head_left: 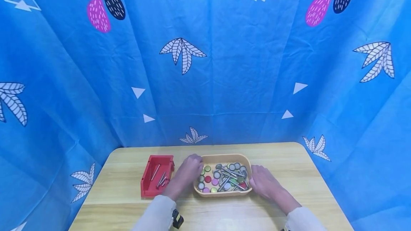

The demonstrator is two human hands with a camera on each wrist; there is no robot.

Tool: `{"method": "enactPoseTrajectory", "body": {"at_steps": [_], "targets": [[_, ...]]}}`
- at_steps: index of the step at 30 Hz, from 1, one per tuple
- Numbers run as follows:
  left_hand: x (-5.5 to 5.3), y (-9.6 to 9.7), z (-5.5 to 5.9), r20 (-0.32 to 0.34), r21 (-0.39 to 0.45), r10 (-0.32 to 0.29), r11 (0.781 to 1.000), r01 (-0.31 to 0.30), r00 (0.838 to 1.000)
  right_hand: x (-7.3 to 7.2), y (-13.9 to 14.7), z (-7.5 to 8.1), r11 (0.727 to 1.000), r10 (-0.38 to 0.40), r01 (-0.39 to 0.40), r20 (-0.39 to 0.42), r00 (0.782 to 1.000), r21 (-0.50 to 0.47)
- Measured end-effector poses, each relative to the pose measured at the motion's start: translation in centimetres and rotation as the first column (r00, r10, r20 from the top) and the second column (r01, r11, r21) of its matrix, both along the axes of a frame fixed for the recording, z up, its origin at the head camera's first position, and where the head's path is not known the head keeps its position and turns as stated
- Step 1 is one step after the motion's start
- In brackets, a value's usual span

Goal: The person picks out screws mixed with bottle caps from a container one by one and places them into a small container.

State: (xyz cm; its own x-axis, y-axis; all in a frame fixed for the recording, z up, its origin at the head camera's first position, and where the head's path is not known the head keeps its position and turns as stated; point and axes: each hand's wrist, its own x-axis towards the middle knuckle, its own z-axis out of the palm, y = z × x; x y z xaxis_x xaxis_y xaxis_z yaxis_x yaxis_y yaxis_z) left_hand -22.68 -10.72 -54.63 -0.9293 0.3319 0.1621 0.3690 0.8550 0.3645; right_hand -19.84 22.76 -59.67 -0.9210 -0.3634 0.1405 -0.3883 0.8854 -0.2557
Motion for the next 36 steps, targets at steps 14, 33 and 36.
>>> {"method": "enactPoseTrajectory", "body": {"at_steps": [14, 33, 36], "targets": [[-1.7, 4.0, -2.5, 0.086, -0.053, -0.060, 0.997, 0.064, 0.994, 0.4, -0.1, 0.0, 1.000, -0.007, 0.007, 0.010, 1.000, -0.018], [-2.2, 5.8, -3.3, 0.149, -0.095, -0.071, 0.992, 0.085, 0.986, -0.1, 0.1, -0.1, 1.000, -0.006, 0.006, 0.010, 1.000, 0.001], [-2.0, 6.0, -3.3, 0.147, -0.094, -0.066, 0.992, 0.080, 0.987, 0.0, 0.0, -0.1, 1.000, 0.000, 0.000, 0.005, 1.000, -0.006]]}}
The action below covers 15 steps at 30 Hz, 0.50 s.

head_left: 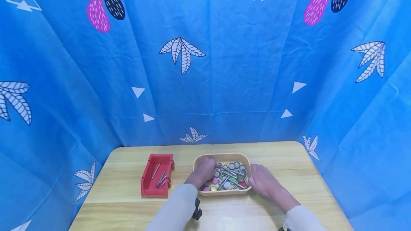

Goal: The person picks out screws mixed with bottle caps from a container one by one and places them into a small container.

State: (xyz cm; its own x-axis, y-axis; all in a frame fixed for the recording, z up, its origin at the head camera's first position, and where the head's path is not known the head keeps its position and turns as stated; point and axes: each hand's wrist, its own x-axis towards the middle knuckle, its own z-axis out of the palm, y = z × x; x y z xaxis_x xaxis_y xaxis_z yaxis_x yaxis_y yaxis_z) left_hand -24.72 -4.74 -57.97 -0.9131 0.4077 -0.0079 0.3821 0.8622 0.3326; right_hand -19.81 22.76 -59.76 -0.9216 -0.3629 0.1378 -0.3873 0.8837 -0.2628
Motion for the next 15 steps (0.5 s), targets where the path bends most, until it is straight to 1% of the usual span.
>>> {"method": "enactPoseTrajectory", "body": {"at_steps": [6, 9, 11, 15], "targets": [[0.25, 0.24, -0.29, 0.004, -0.020, 0.038, 0.999, -0.038, 0.999, 0.08, -0.26, 0.07, 0.999, -0.009, 0.010, 0.005, 1.000, -0.054], [0.35, 0.30, -0.27, -0.017, -0.039, 0.046, 0.998, -0.047, 0.999, 0.04, -0.32, 0.02, 0.998, -0.015, 0.015, 0.003, 1.000, -0.056], [0.37, 0.33, -0.26, -0.033, -0.057, 0.045, 0.997, -0.047, 0.998, -0.02, -0.31, -0.06, 0.998, -0.015, 0.015, 0.002, 1.000, -0.054], [0.44, 0.27, -0.26, -0.069, -0.093, 0.020, 0.995, -0.026, 0.997, -0.11, -0.14, -0.12, 0.999, -0.012, 0.012, 0.000, 1.000, -0.042]]}}
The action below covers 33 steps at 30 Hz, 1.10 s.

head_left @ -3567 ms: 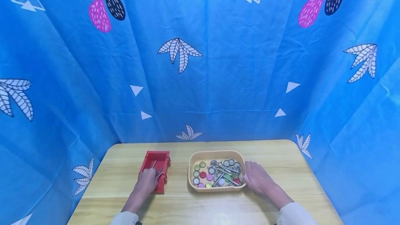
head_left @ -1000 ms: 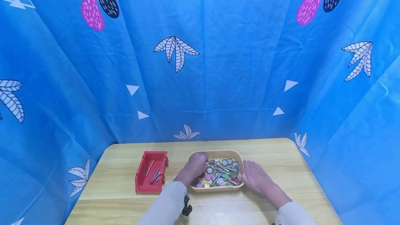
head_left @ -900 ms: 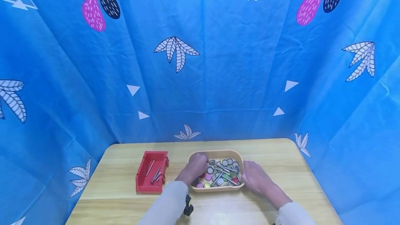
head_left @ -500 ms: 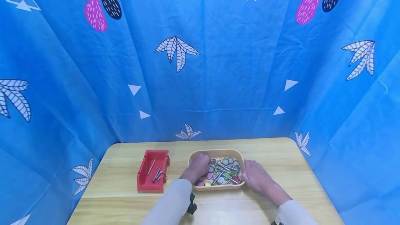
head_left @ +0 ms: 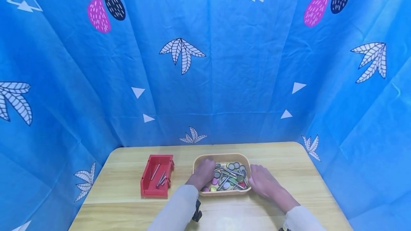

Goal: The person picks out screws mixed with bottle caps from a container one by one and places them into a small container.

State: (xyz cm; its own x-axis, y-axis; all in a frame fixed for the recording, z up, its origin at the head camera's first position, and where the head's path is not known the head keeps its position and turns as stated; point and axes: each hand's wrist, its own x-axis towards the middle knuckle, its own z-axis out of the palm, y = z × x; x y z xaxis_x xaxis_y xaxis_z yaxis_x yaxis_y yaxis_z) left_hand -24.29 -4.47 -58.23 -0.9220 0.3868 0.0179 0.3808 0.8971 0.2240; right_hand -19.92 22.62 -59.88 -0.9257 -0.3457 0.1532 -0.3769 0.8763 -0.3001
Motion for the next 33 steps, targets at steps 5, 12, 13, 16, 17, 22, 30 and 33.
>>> {"method": "enactPoseTrajectory", "body": {"at_steps": [5, 12, 13, 16, 17, 22, 30, 33], "targets": [[0.1, -0.2, 0.4, 0.011, -0.030, -0.021, 0.999, 0.021, 1.000, -0.2, 0.3, 0.1, 1.000, 0.001, -0.001, 0.006, 1.000, 0.025], [0.1, -0.6, 1.2, 0.010, -0.055, -0.053, 0.997, 0.054, 0.999, -0.4, 0.4, 0.3, 1.000, 0.004, -0.004, 0.007, 1.000, 0.027], [0.1, -0.7, 1.3, 0.014, -0.061, -0.052, 0.997, 0.053, 0.999, -0.4, 0.4, 0.3, 1.000, 0.005, -0.005, 0.008, 1.000, 0.029], [0.1, -1.0, 1.5, 0.026, -0.073, -0.041, 0.996, 0.043, 0.999, -0.3, 0.3, 0.3, 1.000, 0.010, -0.010, 0.004, 1.000, 0.024], [0.1, -1.2, 1.5, 0.032, -0.079, -0.036, 0.996, 0.038, 0.999, -0.3, 0.3, 0.3, 1.000, 0.010, -0.010, 0.005, 1.000, 0.024], [0.1, -1.7, 1.7, 0.034, -0.093, -0.014, 0.995, 0.017, 0.999, -0.1, 0.2, 0.2, 1.000, 0.001, -0.002, 0.011, 1.000, 0.018], [0.5, -2.6, 2.3, 0.029, -0.148, 0.016, 0.989, -0.012, 0.999, 0.2, 0.1, 0.1, 1.000, 0.002, -0.002, 0.020, 1.000, 0.013], [0.6, -3.0, 2.6, 0.017, -0.150, 0.012, 0.989, -0.010, 1.000, 0.2, 0.1, 0.1, 1.000, 0.003, -0.004, 0.014, 1.000, 0.016]]}}
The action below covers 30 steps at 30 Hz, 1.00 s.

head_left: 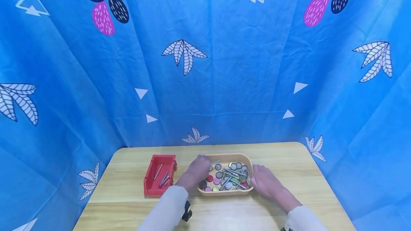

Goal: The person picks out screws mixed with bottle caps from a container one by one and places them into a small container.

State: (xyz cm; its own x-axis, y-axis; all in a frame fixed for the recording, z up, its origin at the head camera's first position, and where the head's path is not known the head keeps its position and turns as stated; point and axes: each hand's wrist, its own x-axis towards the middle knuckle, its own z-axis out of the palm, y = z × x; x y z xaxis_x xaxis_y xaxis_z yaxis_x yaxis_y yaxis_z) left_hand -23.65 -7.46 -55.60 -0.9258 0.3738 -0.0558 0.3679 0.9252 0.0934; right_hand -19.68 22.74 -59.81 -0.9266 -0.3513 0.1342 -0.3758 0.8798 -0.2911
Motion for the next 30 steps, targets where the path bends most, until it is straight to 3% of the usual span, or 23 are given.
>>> {"method": "enactPoseTrajectory", "body": {"at_steps": [8, 15, 25, 30], "targets": [[0.0, -0.7, 0.9, -0.111, -0.035, -0.107, 0.994, 0.104, 0.988, -0.1, 0.0, 0.0, 1.000, 0.010, -0.010, -0.017, 1.000, -0.014], [0.6, -1.3, 1.7, -0.146, 0.019, -0.112, 0.993, 0.116, 0.983, -0.1, 0.0, 0.1, 1.000, 0.014, -0.014, -0.010, 1.000, -0.005], [1.8, -3.0, 2.4, -0.299, -0.010, -0.152, 0.988, 0.156, 0.942, -0.1, 0.0, 0.1, 1.000, 0.017, -0.017, -0.012, 1.000, -0.018], [2.1, -3.9, 2.6, -0.342, -0.013, -0.151, 0.988, 0.156, 0.928, -0.2, 0.0, 0.0, 1.000, 0.019, -0.019, -0.017, 1.000, -0.021]]}}
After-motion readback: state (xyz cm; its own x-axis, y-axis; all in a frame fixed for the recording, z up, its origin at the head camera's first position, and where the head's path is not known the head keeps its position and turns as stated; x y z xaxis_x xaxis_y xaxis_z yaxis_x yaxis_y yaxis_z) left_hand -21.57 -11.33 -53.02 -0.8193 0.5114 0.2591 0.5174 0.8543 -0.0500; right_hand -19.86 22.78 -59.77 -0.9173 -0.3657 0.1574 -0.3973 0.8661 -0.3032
